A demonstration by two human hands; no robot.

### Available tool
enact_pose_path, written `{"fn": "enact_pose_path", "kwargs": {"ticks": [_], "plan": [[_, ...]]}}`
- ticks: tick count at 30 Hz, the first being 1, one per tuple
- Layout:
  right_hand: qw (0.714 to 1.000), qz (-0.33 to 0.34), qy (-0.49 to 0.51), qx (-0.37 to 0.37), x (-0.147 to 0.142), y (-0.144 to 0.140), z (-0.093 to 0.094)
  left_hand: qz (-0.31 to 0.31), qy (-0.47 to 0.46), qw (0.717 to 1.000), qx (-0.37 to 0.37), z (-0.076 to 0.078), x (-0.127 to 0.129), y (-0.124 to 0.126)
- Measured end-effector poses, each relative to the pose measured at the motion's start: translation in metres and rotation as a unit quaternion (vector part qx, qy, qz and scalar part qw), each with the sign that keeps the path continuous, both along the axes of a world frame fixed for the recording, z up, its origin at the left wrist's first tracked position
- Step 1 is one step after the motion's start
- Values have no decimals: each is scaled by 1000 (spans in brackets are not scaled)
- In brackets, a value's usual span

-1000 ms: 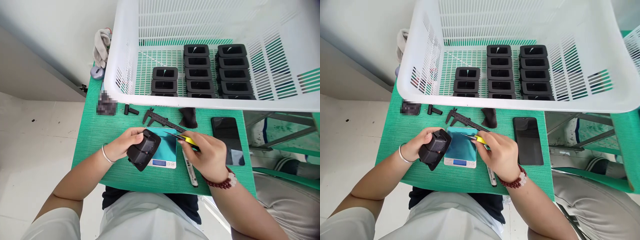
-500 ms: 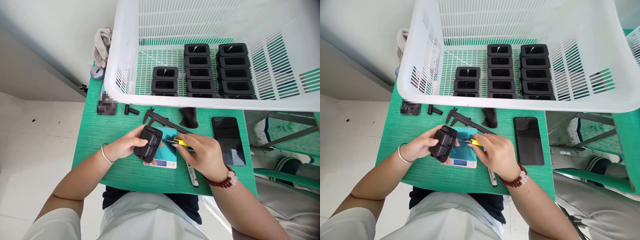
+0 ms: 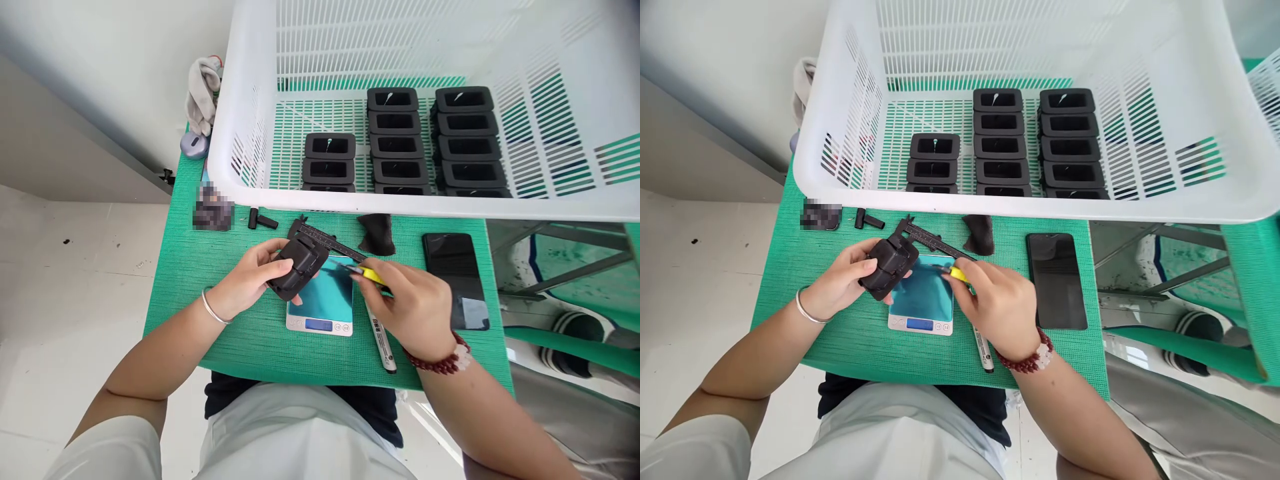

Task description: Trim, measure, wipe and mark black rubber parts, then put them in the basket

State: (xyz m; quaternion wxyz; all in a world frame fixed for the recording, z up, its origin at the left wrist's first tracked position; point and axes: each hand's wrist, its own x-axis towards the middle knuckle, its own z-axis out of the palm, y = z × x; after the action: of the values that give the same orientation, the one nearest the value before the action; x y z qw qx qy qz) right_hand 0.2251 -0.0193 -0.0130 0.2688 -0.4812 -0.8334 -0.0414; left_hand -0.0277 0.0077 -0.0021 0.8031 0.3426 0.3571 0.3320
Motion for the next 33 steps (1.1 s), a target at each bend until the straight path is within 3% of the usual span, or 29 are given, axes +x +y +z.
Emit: {"fn": "enact_pose_path", "kwargs": {"ticks": [2,7,11,13,15,20,25,29,33], "plan": [[1000,-23,14,4,1,1,0,6,-5,1000,5,1,0,0],[998,42,18,-34,-1,0,0,14,6,1000,13,1,0,1],[999,-4,35,-12,2,1,0,-5,9,1000,9,1,-1,0],[997,33,54,-36,4,2,0,-6,10,1000,3,1,-1,0],[995,69,50,-60,5,2,0,6,23,1000,0,0,-2,0],[998,25,43,-29,6,4,-1,43,55,998,-10,-1,-4,2],[991,99,52,-67,5,3,1,89,67,994,-8,-1,-3,3],[996,66,44,-40,5,3,2,118,71,991,-9,-3,-2,4],[992,98,56,-48,3,2,2,136,67,988,-10,-2,0,3]]}}
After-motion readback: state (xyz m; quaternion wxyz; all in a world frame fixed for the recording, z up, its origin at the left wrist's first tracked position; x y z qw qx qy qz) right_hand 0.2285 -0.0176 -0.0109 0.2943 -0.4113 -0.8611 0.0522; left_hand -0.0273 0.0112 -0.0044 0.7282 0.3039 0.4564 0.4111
